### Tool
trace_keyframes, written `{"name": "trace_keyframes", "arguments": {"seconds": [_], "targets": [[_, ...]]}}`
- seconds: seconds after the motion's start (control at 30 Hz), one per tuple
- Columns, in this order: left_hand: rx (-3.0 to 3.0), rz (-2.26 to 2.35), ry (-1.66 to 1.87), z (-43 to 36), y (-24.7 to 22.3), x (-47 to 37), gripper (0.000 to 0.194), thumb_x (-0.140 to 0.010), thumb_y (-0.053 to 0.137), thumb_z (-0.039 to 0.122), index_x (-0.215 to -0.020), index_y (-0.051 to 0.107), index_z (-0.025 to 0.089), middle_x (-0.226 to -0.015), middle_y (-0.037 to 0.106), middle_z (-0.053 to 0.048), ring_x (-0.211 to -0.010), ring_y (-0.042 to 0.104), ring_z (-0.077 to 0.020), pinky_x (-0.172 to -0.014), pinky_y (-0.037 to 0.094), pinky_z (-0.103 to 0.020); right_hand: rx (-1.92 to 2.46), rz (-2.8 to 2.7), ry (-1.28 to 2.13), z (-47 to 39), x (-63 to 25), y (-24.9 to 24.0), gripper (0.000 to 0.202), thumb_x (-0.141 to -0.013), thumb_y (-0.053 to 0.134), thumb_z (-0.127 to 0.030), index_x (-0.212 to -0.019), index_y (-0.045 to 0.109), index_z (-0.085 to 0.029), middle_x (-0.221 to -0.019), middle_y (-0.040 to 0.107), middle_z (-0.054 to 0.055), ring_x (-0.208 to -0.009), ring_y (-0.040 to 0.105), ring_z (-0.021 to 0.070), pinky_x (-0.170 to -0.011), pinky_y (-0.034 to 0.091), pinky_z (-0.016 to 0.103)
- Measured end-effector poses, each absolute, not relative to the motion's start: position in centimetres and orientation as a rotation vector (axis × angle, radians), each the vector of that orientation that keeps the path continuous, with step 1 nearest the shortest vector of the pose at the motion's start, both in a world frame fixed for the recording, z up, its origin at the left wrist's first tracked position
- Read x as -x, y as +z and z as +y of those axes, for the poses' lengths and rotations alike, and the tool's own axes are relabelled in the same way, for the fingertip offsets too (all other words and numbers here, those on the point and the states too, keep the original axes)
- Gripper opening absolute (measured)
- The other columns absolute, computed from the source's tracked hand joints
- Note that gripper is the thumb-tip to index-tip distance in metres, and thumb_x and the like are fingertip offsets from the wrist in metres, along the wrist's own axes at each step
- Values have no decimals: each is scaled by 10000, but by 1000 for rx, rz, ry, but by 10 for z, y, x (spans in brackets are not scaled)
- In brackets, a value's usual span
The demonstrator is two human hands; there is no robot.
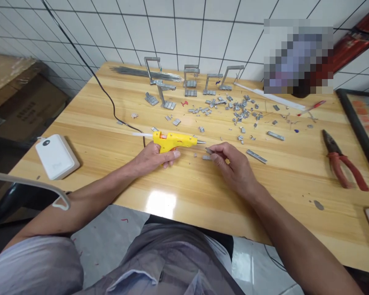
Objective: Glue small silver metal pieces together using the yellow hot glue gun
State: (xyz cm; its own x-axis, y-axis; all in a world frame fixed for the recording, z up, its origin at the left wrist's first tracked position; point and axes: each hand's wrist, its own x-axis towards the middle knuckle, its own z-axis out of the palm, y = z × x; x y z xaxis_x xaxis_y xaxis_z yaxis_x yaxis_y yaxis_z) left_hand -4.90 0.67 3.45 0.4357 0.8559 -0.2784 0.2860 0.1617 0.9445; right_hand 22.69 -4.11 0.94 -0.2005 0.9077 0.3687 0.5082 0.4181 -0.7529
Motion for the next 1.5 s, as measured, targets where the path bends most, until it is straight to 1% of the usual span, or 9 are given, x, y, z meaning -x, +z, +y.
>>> {"name": "trace_keyframes", "arguments": {"seconds": [0.17,0.4,0.47,0.57,0.67,0.8,0.93,1.17,1.5], "targets": [[-1403,1095,562,7,34,48,340,-783,786,466,-776,605,178,-601,599,33,-526,540,-96,-481,451,-202,1136,-1900,364,-40,-230,10,146,-1042,596,-172,-1132,685,-246,-1013,718,50,-839,639,168,-729,522,325],[-1435,1057,557,8,30,51,314,-822,767,435,-756,601,176,-595,580,39,-522,521,-88,-488,446,-200,1109,-1935,265,-39,-230,12,158,-1050,590,-151,-1150,657,-252,-1009,702,49,-863,650,175,-744,535,331],[-1445,1050,555,8,30,51,316,-836,755,430,-742,595,176,-593,575,39,-522,516,-84,-495,441,-199,1106,-1941,244,-39,-229,12,157,-1052,587,-148,-1150,655,-251,-1016,708,52,-902,666,181,-764,543,332],[-1445,1039,551,8,31,51,295,-843,752,420,-773,603,176,-598,570,45,-520,507,-82,-502,435,-200,1102,-1958,233,-39,-229,10,164,-1057,581,-156,-1164,660,-251,-1035,723,61,-954,680,196,-801,554,346],[-1436,1019,555,8,30,51,287,-847,756,429,-822,610,183,-587,549,61,-517,493,-85,-507,432,-203,1109,-1969,242,-38,-229,7,184,-1060,574,-175,-1191,672,-258,-1058,735,67,-948,683,205,-810,557,363],[-1443,1030,549,9,29,52,316,-844,755,453,-795,594,185,-580,548,58,-514,492,-85,-514,425,-207,1094,-1949,250,-38,-229,7,180,-1065,565,-193,-1163,697,-267,-1020,734,64,-964,683,219,-837,559,388],[-1468,1052,550,8,30,51,339,-834,741,467,-741,578,183,-579,562,45,-512,502,-86,-526,427,-215,1089,-1934,232,-39,-228,10,185,-1063,569,-190,-1162,704,-268,-1014,727,67,-971,678,219,-807,556,388],[-1434,1068,550,7,35,48,315,-793,755,456,-772,591,188,-566,551,54,-501,495,-92,-507,427,-222,1099,-1944,230,-39,-229,9,196,-1049,585,-166,-1173,705,-260,-1000,717,70,-952,672,212,-765,542,382],[-1426,1043,555,9,28,52,313,-833,762,453,-823,591,191,-593,559,56,-523,501,-95,-515,434,-220,1092,-1931,234,-39,-227,8,181,-1053,586,-187,-1154,716,-261,-986,726,65,-948,680,213,-775,552,382]]}}
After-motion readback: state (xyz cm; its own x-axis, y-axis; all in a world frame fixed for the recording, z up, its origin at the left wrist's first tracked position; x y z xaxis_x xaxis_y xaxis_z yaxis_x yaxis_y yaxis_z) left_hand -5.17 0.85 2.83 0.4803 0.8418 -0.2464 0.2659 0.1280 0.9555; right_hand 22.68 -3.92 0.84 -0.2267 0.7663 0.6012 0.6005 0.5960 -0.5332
